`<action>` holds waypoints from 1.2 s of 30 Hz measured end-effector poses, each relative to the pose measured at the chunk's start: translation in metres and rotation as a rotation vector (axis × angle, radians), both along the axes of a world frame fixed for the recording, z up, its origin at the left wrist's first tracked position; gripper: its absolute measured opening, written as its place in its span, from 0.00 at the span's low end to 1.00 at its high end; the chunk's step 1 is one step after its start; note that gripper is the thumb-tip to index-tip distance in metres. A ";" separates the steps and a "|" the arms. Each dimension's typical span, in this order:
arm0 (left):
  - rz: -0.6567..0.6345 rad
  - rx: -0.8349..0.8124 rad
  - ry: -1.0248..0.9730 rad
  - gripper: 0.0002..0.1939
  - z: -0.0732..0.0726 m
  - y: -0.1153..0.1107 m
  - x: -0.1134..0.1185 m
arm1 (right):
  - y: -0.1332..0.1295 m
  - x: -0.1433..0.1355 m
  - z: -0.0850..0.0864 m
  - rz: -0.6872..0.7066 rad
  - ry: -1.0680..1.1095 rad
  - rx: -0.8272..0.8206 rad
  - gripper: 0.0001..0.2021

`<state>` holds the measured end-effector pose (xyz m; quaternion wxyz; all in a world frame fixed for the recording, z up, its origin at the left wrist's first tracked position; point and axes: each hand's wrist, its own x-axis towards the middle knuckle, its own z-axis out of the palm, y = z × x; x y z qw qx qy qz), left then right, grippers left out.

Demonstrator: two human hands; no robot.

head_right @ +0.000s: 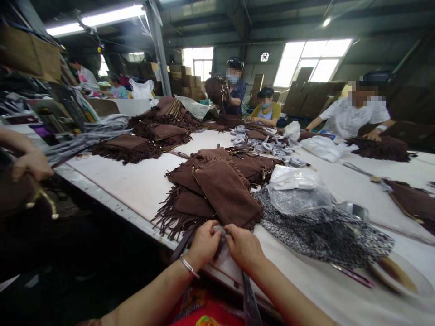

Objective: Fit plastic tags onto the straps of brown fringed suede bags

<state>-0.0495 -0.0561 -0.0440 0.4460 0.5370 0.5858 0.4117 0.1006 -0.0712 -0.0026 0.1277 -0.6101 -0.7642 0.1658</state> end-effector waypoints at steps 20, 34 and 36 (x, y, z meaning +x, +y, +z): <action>-0.244 -0.194 0.118 0.06 0.015 0.003 0.001 | 0.005 0.023 -0.013 0.035 0.279 0.191 0.10; -0.292 0.010 0.024 0.12 0.023 -0.037 -0.013 | -0.007 0.012 -0.002 0.403 0.083 0.382 0.09; -0.255 0.095 0.083 0.13 0.021 -0.044 -0.014 | -0.006 0.008 -0.001 0.365 0.130 0.296 0.08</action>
